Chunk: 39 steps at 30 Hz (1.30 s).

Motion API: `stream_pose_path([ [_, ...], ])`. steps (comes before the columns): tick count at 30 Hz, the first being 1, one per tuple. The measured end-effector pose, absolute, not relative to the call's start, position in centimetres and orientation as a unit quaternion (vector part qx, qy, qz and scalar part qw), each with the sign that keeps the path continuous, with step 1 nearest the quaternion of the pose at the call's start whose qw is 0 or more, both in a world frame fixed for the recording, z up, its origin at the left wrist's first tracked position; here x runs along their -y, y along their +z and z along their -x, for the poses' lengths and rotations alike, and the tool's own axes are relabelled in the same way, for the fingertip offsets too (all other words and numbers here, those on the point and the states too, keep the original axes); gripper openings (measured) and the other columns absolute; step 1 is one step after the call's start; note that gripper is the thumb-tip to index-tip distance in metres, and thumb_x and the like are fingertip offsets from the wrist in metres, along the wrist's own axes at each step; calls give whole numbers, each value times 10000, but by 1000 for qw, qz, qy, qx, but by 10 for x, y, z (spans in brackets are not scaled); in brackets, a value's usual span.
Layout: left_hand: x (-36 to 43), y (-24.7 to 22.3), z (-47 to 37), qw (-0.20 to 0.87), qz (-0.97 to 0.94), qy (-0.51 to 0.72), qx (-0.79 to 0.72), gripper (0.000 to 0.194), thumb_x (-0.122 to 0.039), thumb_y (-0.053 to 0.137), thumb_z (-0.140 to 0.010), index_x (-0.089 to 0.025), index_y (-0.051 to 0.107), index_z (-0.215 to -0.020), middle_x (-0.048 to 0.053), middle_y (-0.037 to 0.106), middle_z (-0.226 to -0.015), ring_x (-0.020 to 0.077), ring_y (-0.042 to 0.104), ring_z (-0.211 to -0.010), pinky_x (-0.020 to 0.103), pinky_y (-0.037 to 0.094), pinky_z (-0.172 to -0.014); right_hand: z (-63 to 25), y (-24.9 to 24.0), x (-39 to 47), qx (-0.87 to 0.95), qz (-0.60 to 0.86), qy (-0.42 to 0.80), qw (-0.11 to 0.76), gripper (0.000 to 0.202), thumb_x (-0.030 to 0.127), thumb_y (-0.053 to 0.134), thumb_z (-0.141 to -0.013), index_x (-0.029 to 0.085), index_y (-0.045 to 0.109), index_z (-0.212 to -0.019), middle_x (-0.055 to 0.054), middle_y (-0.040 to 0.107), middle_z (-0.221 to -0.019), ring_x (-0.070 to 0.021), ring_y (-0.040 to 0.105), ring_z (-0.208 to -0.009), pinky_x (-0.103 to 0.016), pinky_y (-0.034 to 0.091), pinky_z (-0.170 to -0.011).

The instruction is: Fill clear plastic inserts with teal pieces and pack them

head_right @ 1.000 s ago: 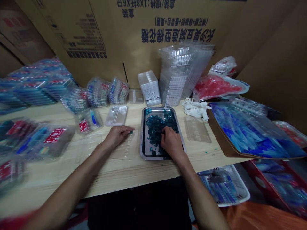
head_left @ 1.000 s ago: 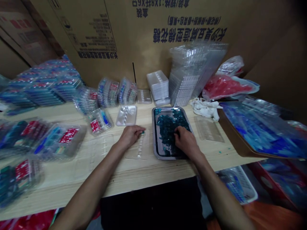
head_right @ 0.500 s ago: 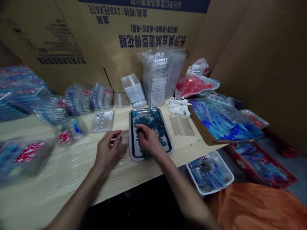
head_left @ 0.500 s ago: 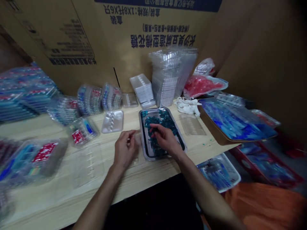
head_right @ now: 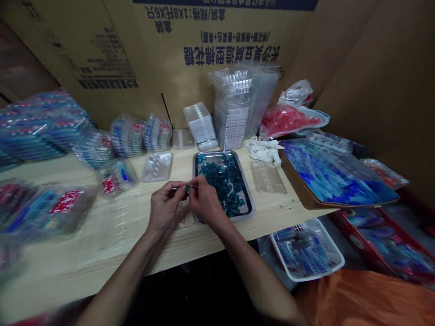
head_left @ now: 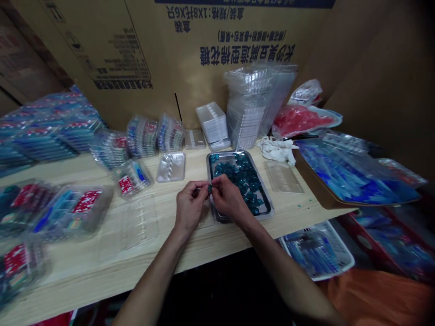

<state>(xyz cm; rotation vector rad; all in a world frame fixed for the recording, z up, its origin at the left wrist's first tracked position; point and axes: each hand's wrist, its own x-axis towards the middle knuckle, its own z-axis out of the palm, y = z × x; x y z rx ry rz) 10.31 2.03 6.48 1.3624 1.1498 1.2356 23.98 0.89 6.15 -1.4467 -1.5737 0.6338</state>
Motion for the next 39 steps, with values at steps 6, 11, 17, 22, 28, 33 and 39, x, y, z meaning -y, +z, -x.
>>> stream_pose_path([
  [6,-24,80,-95,619,-438,494,-426,377,-340,857,-625,-134,756,-925,61,745,-854,151,684,-768,272,541,-784,-237,64,-20,636,584,286,415,71,239,493,-850,212,530,-795,11,597,-698,-156,573,-657,-261,417,-617],
  [11,-42,74,-60,509,-532,478,-479,327,-269,814,-657,-142,747,-951,24,719,-791,141,651,-711,288,537,-751,-267,63,-21,679,636,172,322,235,175,478,-869,167,578,-1081,-85,633,-933,-216,599,-846,-337,462,-772],
  [17,-47,50,-48,265,-770,316,-487,221,-128,595,-803,-183,762,-938,56,725,-919,178,654,-837,310,515,-806,-298,55,-23,638,758,82,106,472,143,502,-866,121,477,-1337,-234,463,-1244,-335,601,-998,-435,468,-811],
  [22,-53,28,-58,203,-815,260,-477,199,-151,625,-795,-178,763,-936,57,719,-881,196,653,-794,328,520,-795,-292,51,-28,630,764,95,105,407,168,499,-876,135,494,-1282,-214,461,-1225,-315,608,-969,-411,478,-794],
  [28,-48,15,-58,200,-802,277,-490,202,-178,601,-814,-180,758,-942,64,660,-930,195,634,-842,313,513,-776,-299,43,-29,630,758,93,141,358,193,502,-874,131,525,-1226,-203,541,-1147,-280,610,-888,-398,471,-790],
  [33,-47,17,-47,172,-787,291,-516,200,-191,550,-837,-182,713,-953,68,641,-932,204,617,-845,326,494,-794,-313,41,-32,624,743,68,233,261,143,493,-842,146,593,-1083,-153,654,-906,-275,603,-816,-391,461,-774],
  [39,-44,52,-60,184,-742,372,-526,119,-244,626,-793,-197,712,-860,79,629,-1062,238,606,-1014,365,482,-893,-321,46,-29,572,712,93,396,264,165,435,-856,174,619,-1045,-58,664,-789,-220,608,-739,-323,448,-743],
])
